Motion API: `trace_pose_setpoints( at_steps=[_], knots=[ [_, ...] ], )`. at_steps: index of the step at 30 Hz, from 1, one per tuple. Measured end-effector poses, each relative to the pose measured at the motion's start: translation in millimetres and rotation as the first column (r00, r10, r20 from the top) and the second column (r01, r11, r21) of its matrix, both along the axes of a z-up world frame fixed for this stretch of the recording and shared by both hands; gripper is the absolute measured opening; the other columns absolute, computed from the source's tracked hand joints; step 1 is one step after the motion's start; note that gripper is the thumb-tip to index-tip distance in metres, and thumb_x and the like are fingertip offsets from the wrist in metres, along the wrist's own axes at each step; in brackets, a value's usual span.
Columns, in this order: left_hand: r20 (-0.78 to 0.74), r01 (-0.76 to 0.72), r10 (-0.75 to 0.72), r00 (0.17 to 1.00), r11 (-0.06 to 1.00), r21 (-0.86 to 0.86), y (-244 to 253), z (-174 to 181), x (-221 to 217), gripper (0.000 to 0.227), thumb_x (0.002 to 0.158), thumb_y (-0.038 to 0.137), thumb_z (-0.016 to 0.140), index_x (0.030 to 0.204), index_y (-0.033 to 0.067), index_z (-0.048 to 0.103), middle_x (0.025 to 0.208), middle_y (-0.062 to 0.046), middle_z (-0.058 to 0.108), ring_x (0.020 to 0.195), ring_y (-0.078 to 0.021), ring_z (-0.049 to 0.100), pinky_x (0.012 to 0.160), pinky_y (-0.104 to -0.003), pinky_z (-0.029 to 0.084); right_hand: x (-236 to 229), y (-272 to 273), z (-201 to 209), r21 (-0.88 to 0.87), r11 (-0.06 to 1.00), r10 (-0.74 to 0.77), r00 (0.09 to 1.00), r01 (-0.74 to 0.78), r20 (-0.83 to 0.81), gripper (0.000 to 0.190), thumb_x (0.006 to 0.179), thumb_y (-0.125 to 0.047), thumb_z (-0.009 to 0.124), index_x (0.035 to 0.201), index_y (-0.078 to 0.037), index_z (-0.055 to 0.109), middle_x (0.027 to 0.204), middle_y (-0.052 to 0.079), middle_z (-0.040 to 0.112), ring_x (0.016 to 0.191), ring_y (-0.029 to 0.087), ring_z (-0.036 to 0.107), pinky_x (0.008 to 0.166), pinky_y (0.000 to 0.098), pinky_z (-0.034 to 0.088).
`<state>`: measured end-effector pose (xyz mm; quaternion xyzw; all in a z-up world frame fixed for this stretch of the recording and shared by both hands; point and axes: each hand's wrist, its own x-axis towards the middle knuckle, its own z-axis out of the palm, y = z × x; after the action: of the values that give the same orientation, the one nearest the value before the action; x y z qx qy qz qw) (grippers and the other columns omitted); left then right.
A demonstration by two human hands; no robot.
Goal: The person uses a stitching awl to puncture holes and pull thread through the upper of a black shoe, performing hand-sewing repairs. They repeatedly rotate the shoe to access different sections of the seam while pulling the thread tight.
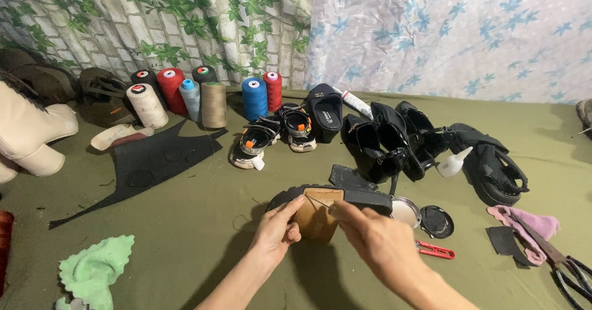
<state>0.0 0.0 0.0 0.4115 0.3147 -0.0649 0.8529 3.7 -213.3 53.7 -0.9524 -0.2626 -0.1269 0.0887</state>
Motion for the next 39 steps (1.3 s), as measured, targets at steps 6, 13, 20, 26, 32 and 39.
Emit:
trace_pose_setpoints(
  at_steps=[6, 13, 20, 26, 32, 39],
  knots=[
    [0.088, -0.01, 0.009, 0.996, 1.0, 0.011, -5.6, -8.5, -4.0, 0.019, 0.088, 0.019, 0.081, 0.1, 0.0045, 0.075, 0.073, -0.001, 0.054, 0.052, -0.0184, 0.057, 0.052, -0.028, 0.045, -0.6, 7.2, 38.6, -0.023, 0.996, 0.09, 0.996, -0.089, 0.01, 0.021, 0.099, -0.041, 0.055, 0.118, -0.037, 0.063, 0.066, -0.004, 0.067, 0.047, 0.022, 0.064, 0.035, 0.0406, 0.04],
    [0.154, 0.038, -0.045, 0.987, 0.998, 0.049, -0.7, -15.5, -4.7, 0.023, 0.089, 0.024, 0.079, 0.101, 0.0038, 0.08, 0.066, -0.01, 0.068, 0.053, -0.0238, 0.066, 0.056, -0.028, 0.041, 3.2, 24.5, 34.6, -0.117, 0.993, -0.024, 0.998, 0.017, -0.062, 0.021, 0.1, -0.047, 0.051, 0.113, -0.034, 0.06, 0.053, 0.001, 0.066, 0.043, 0.033, 0.061, 0.038, 0.0453, 0.039],
    [0.156, 0.039, -0.043, 0.987, 0.999, 0.027, 1.5, -17.0, -5.0, 0.028, 0.088, 0.025, 0.08, 0.106, 0.0037, 0.082, 0.065, -0.008, 0.068, 0.053, -0.0216, 0.067, 0.056, -0.027, 0.046, 8.4, 21.9, 29.1, -0.117, 0.991, -0.078, 0.99, 0.064, -0.118, 0.025, 0.101, -0.043, 0.049, 0.124, -0.036, 0.055, 0.044, 0.004, 0.058, 0.036, 0.031, 0.054, 0.04, 0.0456, 0.042],
    [0.205, 0.021, -0.028, 0.978, 0.999, 0.035, 1.4, -21.7, -2.2, 0.029, 0.088, 0.024, 0.076, 0.105, -0.0007, 0.081, 0.065, -0.018, 0.073, 0.056, -0.0273, 0.071, 0.056, -0.028, 0.051, -1.2, 18.2, 77.3, -0.191, 0.981, -0.088, 0.97, 0.044, -0.226, 0.035, 0.099, -0.047, 0.048, 0.133, -0.05, 0.056, 0.074, -0.008, 0.077, 0.054, 0.028, 0.065, 0.046, 0.0435, 0.043],
    [0.279, 0.023, -0.048, 0.959, 0.996, 0.091, -0.6, -21.4, -3.7, 0.03, 0.093, 0.023, 0.07, 0.109, -0.0015, 0.08, 0.064, -0.02, 0.074, 0.061, -0.0288, 0.075, 0.057, -0.03, 0.057, 14.9, 20.1, 68.7, -0.27, 0.962, 0.007, 0.99, -0.044, -0.139, 0.036, 0.098, -0.052, 0.05, 0.132, -0.047, 0.061, 0.076, -0.003, 0.078, 0.06, 0.031, 0.07, 0.044, 0.0474, 0.048],
    [0.313, 0.028, -0.06, 0.948, 0.994, 0.104, -0.7, -17.5, -7.1, 0.029, 0.096, 0.021, 0.067, 0.107, -0.0039, 0.078, 0.067, -0.019, 0.075, 0.062, -0.0277, 0.076, 0.062, -0.032, 0.06, 18.2, 26.8, 75.8, -0.307, 0.95, 0.024, 0.992, -0.062, -0.125, 0.034, 0.099, -0.048, 0.05, 0.13, -0.045, 0.062, 0.066, -0.002, 0.075, 0.052, 0.03, 0.066, 0.04, 0.0455, 0.043]
  ],
)
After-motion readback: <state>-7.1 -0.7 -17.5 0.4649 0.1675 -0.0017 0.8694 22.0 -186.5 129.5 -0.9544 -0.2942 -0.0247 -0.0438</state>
